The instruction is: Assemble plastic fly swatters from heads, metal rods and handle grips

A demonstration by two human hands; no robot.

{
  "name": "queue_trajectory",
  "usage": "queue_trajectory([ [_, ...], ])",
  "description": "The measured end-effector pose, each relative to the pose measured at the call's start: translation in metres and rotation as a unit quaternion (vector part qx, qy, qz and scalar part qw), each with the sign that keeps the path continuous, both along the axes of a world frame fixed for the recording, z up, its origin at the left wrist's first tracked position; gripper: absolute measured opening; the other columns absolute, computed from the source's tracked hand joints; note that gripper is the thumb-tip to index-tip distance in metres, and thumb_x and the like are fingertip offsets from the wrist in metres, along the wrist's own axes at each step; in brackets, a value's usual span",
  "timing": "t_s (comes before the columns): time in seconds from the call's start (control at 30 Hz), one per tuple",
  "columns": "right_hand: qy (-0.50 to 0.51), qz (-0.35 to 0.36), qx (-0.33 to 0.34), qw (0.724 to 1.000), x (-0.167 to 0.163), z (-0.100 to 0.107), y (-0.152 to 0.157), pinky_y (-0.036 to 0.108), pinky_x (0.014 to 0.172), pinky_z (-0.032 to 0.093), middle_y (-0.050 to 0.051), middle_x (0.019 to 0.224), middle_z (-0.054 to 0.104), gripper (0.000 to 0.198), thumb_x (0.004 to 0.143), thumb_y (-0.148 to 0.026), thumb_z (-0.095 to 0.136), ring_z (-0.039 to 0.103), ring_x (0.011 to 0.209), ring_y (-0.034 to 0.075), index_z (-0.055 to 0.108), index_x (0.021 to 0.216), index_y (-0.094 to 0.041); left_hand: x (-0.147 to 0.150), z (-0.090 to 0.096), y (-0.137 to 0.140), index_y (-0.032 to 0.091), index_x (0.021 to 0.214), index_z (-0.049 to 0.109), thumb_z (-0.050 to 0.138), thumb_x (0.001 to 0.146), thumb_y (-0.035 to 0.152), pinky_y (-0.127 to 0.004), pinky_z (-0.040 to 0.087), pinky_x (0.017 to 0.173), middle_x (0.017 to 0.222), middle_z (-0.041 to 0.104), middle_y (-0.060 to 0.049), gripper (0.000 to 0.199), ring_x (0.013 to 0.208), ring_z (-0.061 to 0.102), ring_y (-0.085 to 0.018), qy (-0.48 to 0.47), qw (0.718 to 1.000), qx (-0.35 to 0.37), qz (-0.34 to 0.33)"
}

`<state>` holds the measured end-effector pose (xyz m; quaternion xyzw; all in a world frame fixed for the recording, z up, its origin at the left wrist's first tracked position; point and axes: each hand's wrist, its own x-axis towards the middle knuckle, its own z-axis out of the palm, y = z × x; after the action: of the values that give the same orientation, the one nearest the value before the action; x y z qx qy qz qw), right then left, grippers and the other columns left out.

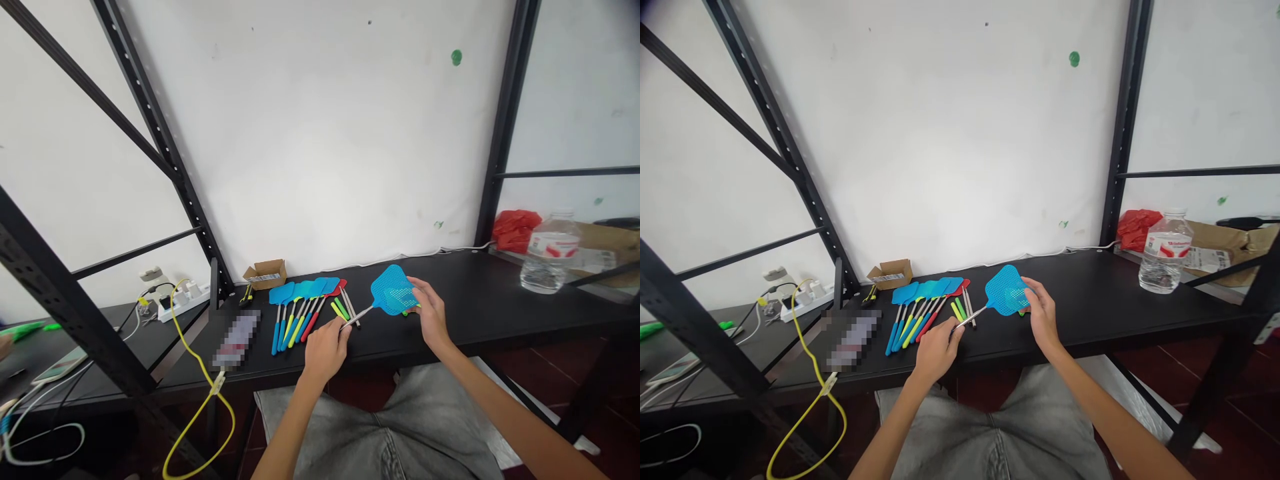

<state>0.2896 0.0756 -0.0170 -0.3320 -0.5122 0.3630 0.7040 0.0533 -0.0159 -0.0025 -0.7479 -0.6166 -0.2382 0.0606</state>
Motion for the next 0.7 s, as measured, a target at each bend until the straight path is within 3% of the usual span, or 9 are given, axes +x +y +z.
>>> queue_trajectory([
  [0.7, 0.021, 0.006, -0.019, 1.000, 0.0006, -0.0044, 0.0067, 0.024, 0.050, 0.048, 0.003, 0.088, 0.062, 0.033, 0.083, -0.043, 0.059, 0.053, 0.067, 0.014, 0.069, 0.106, -0.022, -0.0015, -0.0020, 0.0004, 0.023, 0.086, 0.049, 0.030, 0.101, 0.036, -0.026, 0.019, 0.051, 0.079, 0.063, 0.001, 0.028, 0.068, 0.058, -0.016, -0.005, 1.000, 0.016, -0.006],
])
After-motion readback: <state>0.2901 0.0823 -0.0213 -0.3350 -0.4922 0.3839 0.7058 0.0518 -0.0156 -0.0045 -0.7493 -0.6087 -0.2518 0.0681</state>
